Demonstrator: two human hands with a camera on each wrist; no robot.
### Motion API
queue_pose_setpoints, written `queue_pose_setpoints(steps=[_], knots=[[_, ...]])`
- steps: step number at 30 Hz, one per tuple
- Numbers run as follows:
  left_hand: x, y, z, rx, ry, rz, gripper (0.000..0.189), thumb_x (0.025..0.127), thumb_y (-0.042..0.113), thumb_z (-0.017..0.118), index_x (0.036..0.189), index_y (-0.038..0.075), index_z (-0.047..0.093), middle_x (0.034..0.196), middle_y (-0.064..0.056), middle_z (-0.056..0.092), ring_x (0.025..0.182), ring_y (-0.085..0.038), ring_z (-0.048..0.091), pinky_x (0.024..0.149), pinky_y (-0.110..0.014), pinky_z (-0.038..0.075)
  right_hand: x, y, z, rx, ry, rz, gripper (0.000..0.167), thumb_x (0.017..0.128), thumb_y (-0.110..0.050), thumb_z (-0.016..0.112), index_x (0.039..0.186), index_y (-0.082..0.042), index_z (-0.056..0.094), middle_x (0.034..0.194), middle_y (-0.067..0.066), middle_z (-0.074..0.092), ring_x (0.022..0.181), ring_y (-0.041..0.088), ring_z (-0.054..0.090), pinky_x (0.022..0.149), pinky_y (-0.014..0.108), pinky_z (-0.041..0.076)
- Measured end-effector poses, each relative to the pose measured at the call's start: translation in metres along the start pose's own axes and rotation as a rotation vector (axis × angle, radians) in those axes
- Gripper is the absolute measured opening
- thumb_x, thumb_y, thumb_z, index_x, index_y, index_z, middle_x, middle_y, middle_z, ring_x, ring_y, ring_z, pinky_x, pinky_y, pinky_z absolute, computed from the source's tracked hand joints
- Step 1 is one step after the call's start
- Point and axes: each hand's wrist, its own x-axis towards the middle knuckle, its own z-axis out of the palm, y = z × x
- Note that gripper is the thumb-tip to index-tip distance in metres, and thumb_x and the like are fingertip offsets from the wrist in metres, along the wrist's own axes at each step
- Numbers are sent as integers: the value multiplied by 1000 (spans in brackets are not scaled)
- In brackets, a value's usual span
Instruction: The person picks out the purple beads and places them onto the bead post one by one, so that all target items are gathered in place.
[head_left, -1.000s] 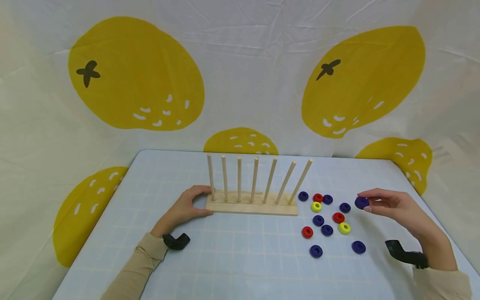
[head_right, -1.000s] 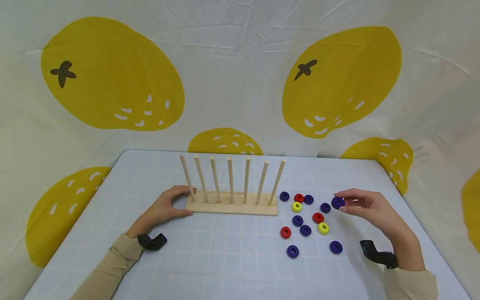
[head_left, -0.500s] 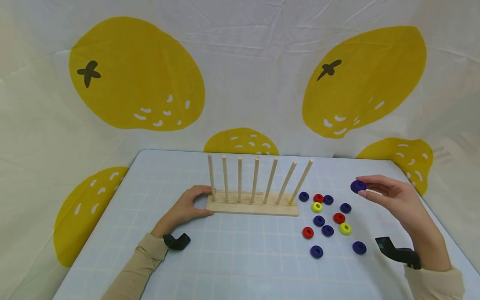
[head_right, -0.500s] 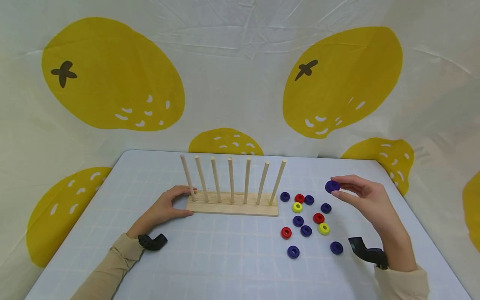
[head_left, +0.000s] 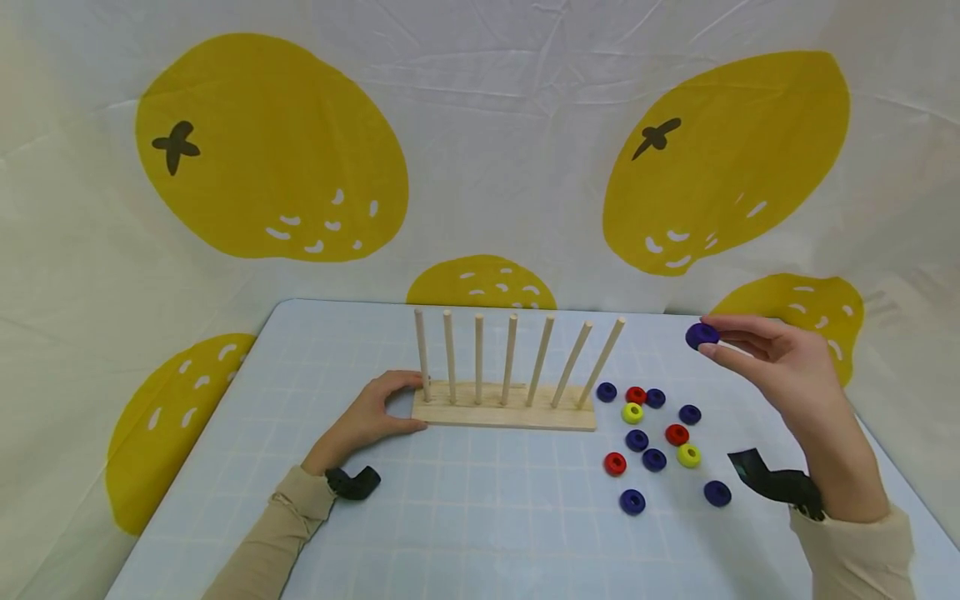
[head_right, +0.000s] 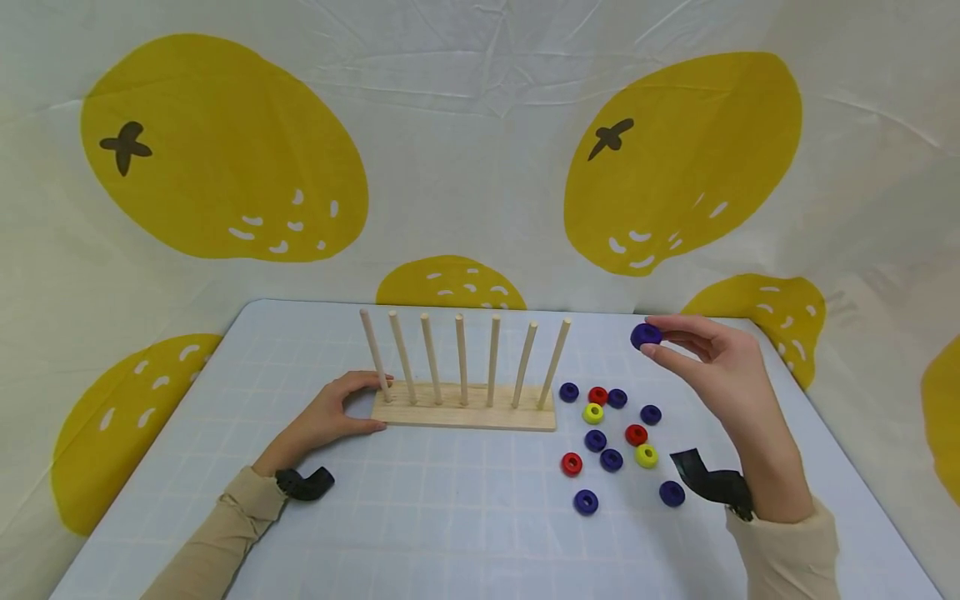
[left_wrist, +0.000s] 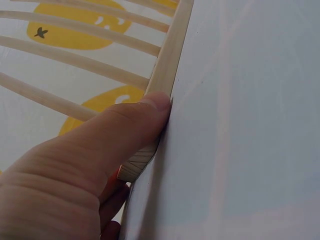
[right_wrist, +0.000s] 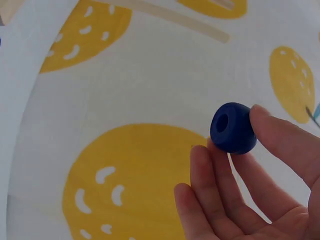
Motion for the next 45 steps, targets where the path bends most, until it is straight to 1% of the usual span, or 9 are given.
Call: queue_pose_setpoints(steps=[7, 11, 13, 14, 16, 19, 29, 39, 45], knots=[[0, 0, 1, -1, -6, -16, 62, 69, 16, 92, 126, 11, 65, 135, -8, 59, 127, -29, 51, 108, -46, 39, 6, -22, 5, -21, -21, 17, 50, 90, -43, 71, 132, -16, 63, 111, -14, 68, 103, 0, 59, 83, 8, 44], [0, 0, 1, -21, 1, -12, 62, 69, 15, 92, 125, 10, 65, 135, -10, 59, 127, -30, 51, 107, -49, 39, 10, -35, 9, -8, -42, 19, 51, 90, -46, 69, 133, -19, 62, 114, -10, 68, 107, 3, 59, 97, 32, 46], [-1, 0, 1, -27, 2, -12, 62, 69, 15, 92, 125, 9, 65, 135, -10, 59, 127, -31, 51, 107, -50, 39, 11, -42, 12, 8, -48, 18, 51, 90, -46, 69, 133, -20, 62, 115, -8, 68, 107, 5, 59, 97, 36, 46], [-1, 0, 0, -25, 1, -15, 62, 69, 15, 92, 125, 10, 65, 135, -10, 59, 127, -30, 52, 107, -49, 39, 12, -46, 13, 23, -51, 12, 50, 90, -46, 69, 132, -20, 63, 115, -7, 68, 106, 5, 60, 97, 35, 46], [-1, 0, 0, -12, -1, -17, 63, 69, 16, 92, 125, 10, 65, 135, -9, 59, 127, -29, 52, 107, -48, 39, 14, -53, 16, 52, -48, -21, 46, 91, -43, 70, 129, -19, 64, 115, -5, 69, 105, 8, 62, 92, 22, 47], [-1, -1, -1, 1, -3, -13, 63, 70, 17, 92, 126, 11, 65, 135, -8, 59, 127, -29, 52, 107, -46, 40, 17, -64, 21, 109, -44, -70, 42, 91, -35, 72, 127, -15, 66, 114, -3, 70, 103, 10, 65, 85, 12, 49], [-1, -4, 0, -11, -6, -19, 63, 69, 17, 92, 126, 11, 65, 135, -8, 59, 127, -29, 51, 108, -47, 39, 26, -98, 37, 182, -59, -103, 43, 90, -35, 74, 127, -13, 67, 114, -3, 71, 102, 12, 66, 89, 16, 50], [0, -1, 4, 28, -2, -32, 65, 67, 2, 90, 126, -2, 62, 135, -20, 57, 128, -39, 49, 108, -52, 37, 32, -126, 53, 319, -92, -202, 36, 90, -21, 75, 123, -7, 69, 112, 4, 71, 100, 16, 68, 87, 19, 53], [0, -1, 2, 13, 6, -15, 65, 67, 6, 92, 125, 4, 64, 134, -15, 59, 126, -34, 51, 107, -51, 38, 38, -140, 66, 382, -126, -242, 32, 90, -16, 76, 119, -5, 71, 108, 5, 73, 98, 17, 69, 87, 21, 54]])
